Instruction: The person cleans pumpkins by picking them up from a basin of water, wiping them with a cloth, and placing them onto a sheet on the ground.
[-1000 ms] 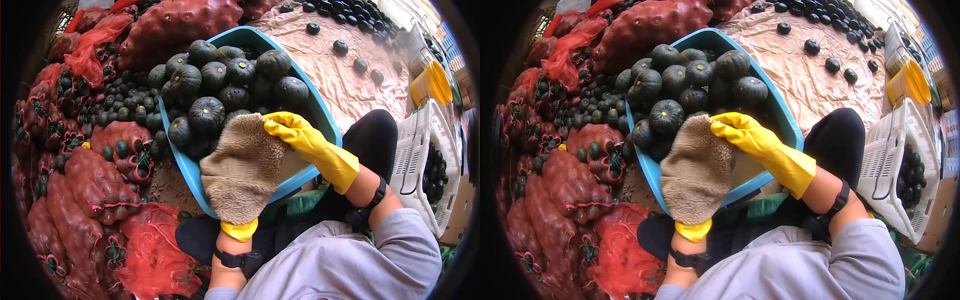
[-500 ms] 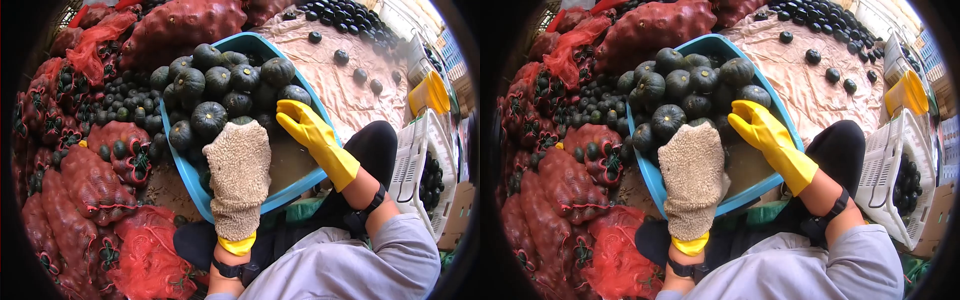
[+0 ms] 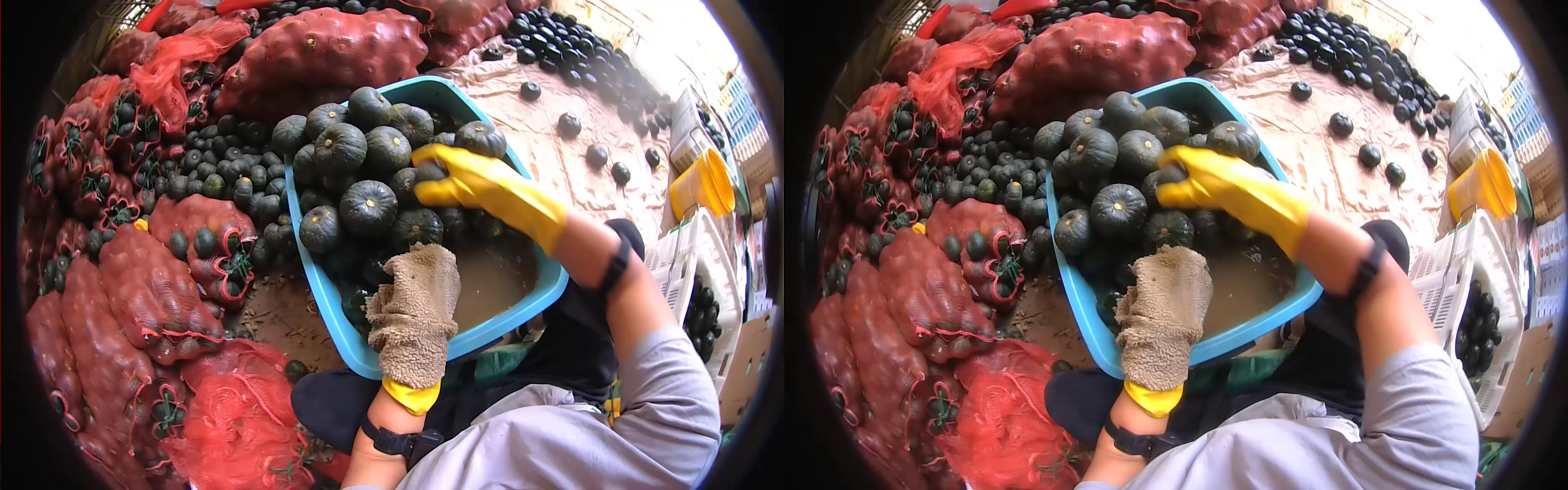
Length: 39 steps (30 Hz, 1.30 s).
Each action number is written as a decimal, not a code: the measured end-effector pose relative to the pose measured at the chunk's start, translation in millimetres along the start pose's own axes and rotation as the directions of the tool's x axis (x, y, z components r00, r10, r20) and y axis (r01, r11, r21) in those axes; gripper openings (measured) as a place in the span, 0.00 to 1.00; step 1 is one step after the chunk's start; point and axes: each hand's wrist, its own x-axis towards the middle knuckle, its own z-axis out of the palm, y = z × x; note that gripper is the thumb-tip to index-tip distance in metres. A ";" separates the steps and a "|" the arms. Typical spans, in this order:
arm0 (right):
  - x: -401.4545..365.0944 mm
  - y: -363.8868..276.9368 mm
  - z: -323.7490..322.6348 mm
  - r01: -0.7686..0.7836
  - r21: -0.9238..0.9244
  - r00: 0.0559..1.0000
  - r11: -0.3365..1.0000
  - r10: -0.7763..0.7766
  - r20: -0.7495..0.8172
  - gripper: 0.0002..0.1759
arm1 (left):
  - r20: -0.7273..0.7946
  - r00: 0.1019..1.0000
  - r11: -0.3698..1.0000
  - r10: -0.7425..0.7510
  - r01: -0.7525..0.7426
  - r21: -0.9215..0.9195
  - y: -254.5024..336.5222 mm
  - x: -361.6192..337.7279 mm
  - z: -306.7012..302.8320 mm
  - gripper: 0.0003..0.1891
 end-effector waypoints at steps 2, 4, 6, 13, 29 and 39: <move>-53.1 1.2 4.0 -0.035 -0.019 0.976 0.999 0.038 0.213 0.43 | 0.006 1.000 1.000 -0.006 0.006 -0.016 1.9 1.0 0.0 0.37; -90.9 35.9 33.7 -0.032 -0.152 0.937 0.988 0.083 0.340 0.42 | 0.020 1.000 1.000 -0.003 0.003 -0.012 5.0 1.6 -0.5 0.37; -109.4 43.8 56.5 -0.008 -0.415 0.883 0.910 0.201 0.425 0.41 | 0.046 0.999 1.000 0.005 -0.005 -0.014 11.0 1.9 -3.8 0.37; -101.9 72.9 129.0 -0.061 -0.615 0.804 0.786 0.403 0.436 0.43 | 0.222 0.975 0.997 0.006 0.011 -0.078 26.5 3.4 -18.0 0.39; -115.4 27.4 151.6 0.364 0.123 0.725 0.923 -0.198 -0.660 0.32 | -0.099 0.992 0.978 0.079 -0.058 0.199 44.6 2.2 -14.2 0.36; -98.9 21.5 142.2 0.338 0.123 0.753 0.933 -0.189 -0.630 0.29 | -0.163 0.978 0.643 -0.129 -0.042 -0.765 33.1 6.7 -2.9 0.35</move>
